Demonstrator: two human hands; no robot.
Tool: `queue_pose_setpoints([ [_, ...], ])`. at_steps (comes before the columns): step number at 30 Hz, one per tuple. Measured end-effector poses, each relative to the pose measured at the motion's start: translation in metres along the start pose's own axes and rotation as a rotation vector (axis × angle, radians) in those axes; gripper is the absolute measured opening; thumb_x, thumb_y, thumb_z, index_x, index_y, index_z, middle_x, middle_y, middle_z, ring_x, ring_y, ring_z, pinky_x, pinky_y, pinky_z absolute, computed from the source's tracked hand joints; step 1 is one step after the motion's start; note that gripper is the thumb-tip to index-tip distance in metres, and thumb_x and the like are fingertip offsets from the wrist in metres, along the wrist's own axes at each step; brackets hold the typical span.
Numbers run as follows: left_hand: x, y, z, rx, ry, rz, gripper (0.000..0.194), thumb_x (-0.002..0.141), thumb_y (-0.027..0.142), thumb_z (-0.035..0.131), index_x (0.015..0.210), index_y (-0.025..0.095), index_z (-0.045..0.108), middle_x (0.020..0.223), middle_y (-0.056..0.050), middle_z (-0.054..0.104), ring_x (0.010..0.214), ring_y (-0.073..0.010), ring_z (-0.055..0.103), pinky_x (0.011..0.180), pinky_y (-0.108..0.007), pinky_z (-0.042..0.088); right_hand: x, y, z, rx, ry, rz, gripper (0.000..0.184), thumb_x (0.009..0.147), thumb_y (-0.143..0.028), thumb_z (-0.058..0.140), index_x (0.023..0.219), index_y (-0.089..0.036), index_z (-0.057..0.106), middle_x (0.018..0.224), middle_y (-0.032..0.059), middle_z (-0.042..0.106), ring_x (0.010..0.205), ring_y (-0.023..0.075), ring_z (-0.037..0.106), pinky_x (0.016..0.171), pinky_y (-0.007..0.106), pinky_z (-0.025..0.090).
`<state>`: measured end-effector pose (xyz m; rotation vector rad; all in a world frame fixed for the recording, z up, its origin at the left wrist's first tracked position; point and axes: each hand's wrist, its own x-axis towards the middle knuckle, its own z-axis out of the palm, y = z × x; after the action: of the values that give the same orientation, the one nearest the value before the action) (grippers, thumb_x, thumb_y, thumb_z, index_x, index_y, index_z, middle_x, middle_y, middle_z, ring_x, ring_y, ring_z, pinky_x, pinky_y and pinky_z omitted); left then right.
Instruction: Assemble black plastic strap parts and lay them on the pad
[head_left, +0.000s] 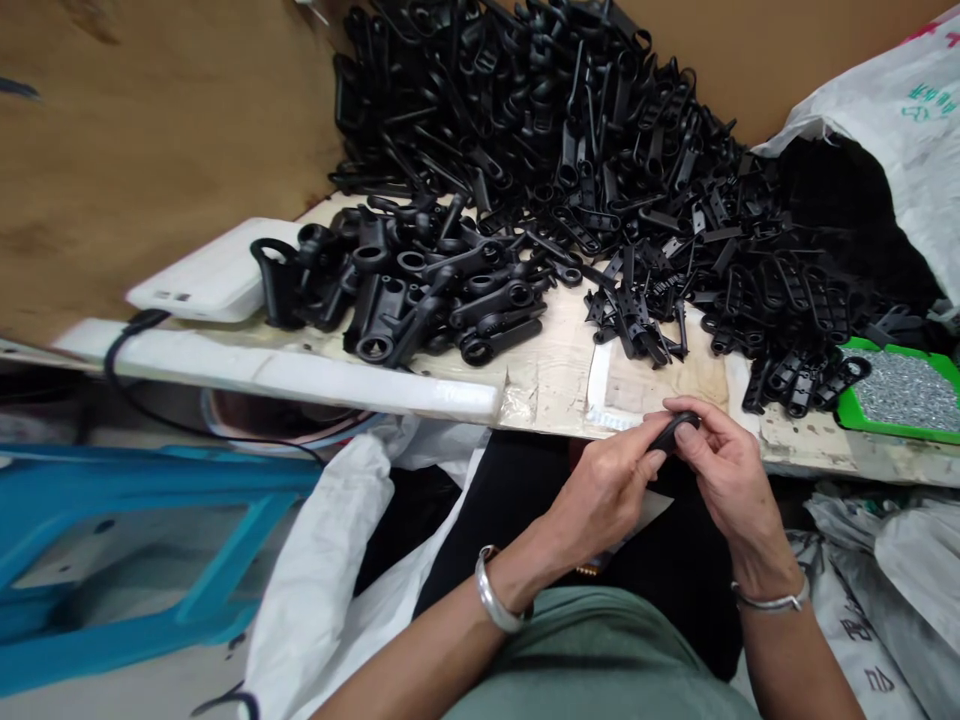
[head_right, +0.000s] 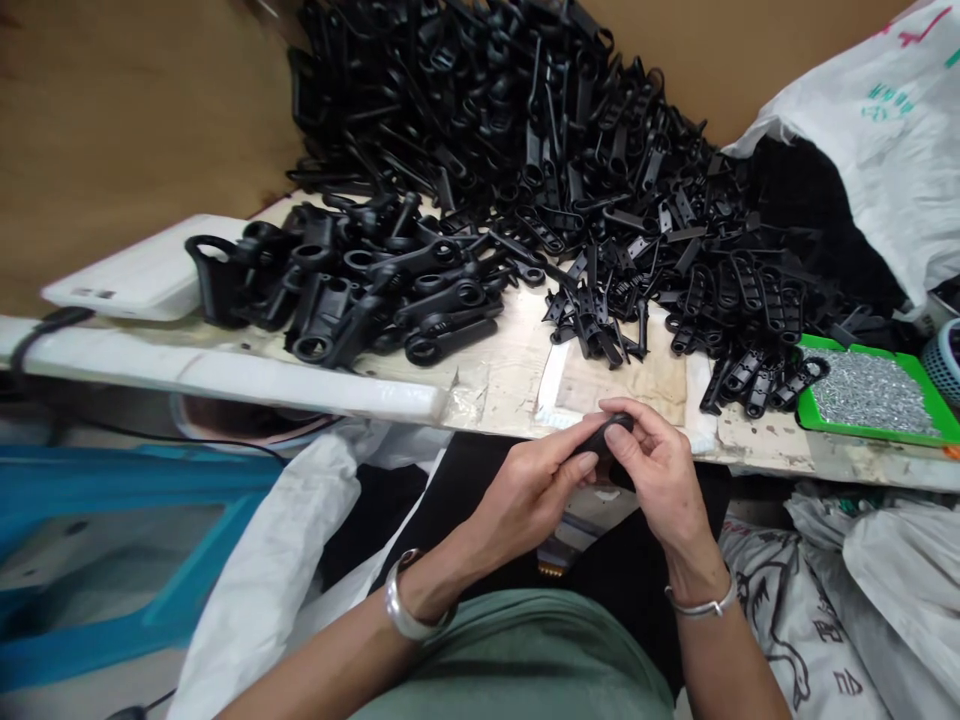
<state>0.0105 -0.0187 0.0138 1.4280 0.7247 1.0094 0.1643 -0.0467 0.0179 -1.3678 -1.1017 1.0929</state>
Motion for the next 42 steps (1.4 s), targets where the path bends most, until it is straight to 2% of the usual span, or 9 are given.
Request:
queue_pose_setpoints([
  [8,0.006,-0.012,-0.004,0.038,-0.032,-0.089,0.033,0.082,0.013,0.06,0.112,0.019,0.072,0.073,-0.003,0.071,0.055,-0.014,0.056,0.057,-0.024,0.043,0.004,0.015,0.007,-0.051,0.092,-0.036,0.029,0.083,-0.043,0.066,0.1,-0.021,0.072,0.061,-0.0015,0.064,0.055,0.0137,0.058,0.053,0.025,0.046],
  [14,0.015,-0.013,-0.006,-0.133,-0.017,-0.111,0.025,0.077,0.014,0.068,0.102,0.019,0.072,0.104,-0.006,0.073,0.1,-0.0219,0.065,0.093,-0.031,0.047,0.008,-0.005,-0.002,-0.303,0.028,-0.099,0.024,0.083,-0.036,0.066,0.104,-0.025,0.073,0.094,0.0015,0.074,0.08,0.0172,0.068,0.078,0.031,0.055],
  [19,0.015,-0.007,-0.001,-0.497,0.111,-0.2,0.022,0.076,0.024,0.073,0.095,0.016,0.067,0.099,-0.006,0.071,0.093,-0.0184,0.064,0.09,-0.031,0.048,0.001,-0.003,0.005,-0.087,0.006,-0.133,0.044,0.08,-0.034,0.072,0.123,-0.029,0.06,0.123,0.0037,0.068,0.112,0.0209,0.064,0.096,0.036,0.053],
  [23,0.011,-0.01,0.003,-0.675,0.113,-0.265,0.026,0.077,0.027,0.071,0.1,0.016,0.065,0.126,-0.01,0.063,0.11,-0.0209,0.061,0.1,-0.035,0.044,-0.008,0.011,0.014,-0.234,0.031,-0.186,0.031,0.082,-0.03,0.07,0.112,-0.026,0.063,0.116,0.0045,0.068,0.106,0.0211,0.066,0.093,0.036,0.054],
  [25,0.009,-0.011,0.0,-0.514,0.124,-0.193,0.026,0.082,0.028,0.066,0.105,0.017,0.062,0.14,-0.012,0.054,0.118,-0.0238,0.057,0.102,-0.039,0.044,-0.009,0.011,0.012,-0.35,0.041,-0.242,0.02,0.087,-0.028,0.063,0.107,-0.025,0.065,0.105,0.0041,0.07,0.095,0.0198,0.067,0.087,0.035,0.055],
  [28,0.01,-0.008,-0.012,0.055,0.139,0.129,0.032,0.084,0.023,0.064,0.115,0.018,0.059,0.147,-0.013,0.047,0.134,-0.0273,0.044,0.111,-0.046,0.033,-0.008,0.001,-0.001,-0.538,0.009,-0.401,0.015,0.09,-0.022,0.059,0.103,-0.024,0.066,0.099,0.0039,0.069,0.093,0.0189,0.065,0.086,0.034,0.052],
  [32,0.015,-0.006,-0.024,0.676,-0.197,0.403,0.018,0.091,0.016,0.053,0.107,0.016,0.063,0.103,-0.01,0.07,0.107,-0.0238,0.061,0.106,-0.049,0.037,-0.006,-0.013,-0.017,-0.655,-0.059,-0.547,0.015,0.09,-0.018,0.059,0.1,-0.025,0.067,0.095,0.0036,0.066,0.095,0.0188,0.062,0.087,0.034,0.05],
  [36,0.022,-0.014,-0.017,0.73,-0.263,0.401,0.021,0.093,0.014,0.048,0.109,0.012,0.062,0.089,-0.009,0.069,0.083,-0.0208,0.062,0.079,-0.037,0.05,-0.003,-0.007,-0.019,-0.618,-0.013,-0.431,0.011,0.088,-0.024,0.064,0.099,-0.024,0.064,0.098,0.0033,0.066,0.093,0.0191,0.063,0.084,0.032,0.051],
  [42,0.039,-0.035,-0.009,0.701,-0.236,0.443,0.018,0.09,0.014,0.054,0.103,0.014,0.066,0.088,-0.008,0.071,0.087,-0.0218,0.063,0.084,-0.038,0.049,0.004,0.005,-0.015,-0.731,0.122,-0.442,0.005,0.088,-0.027,0.063,0.087,-0.022,0.061,0.084,0.0015,0.066,0.078,0.0176,0.063,0.074,0.03,0.052],
])
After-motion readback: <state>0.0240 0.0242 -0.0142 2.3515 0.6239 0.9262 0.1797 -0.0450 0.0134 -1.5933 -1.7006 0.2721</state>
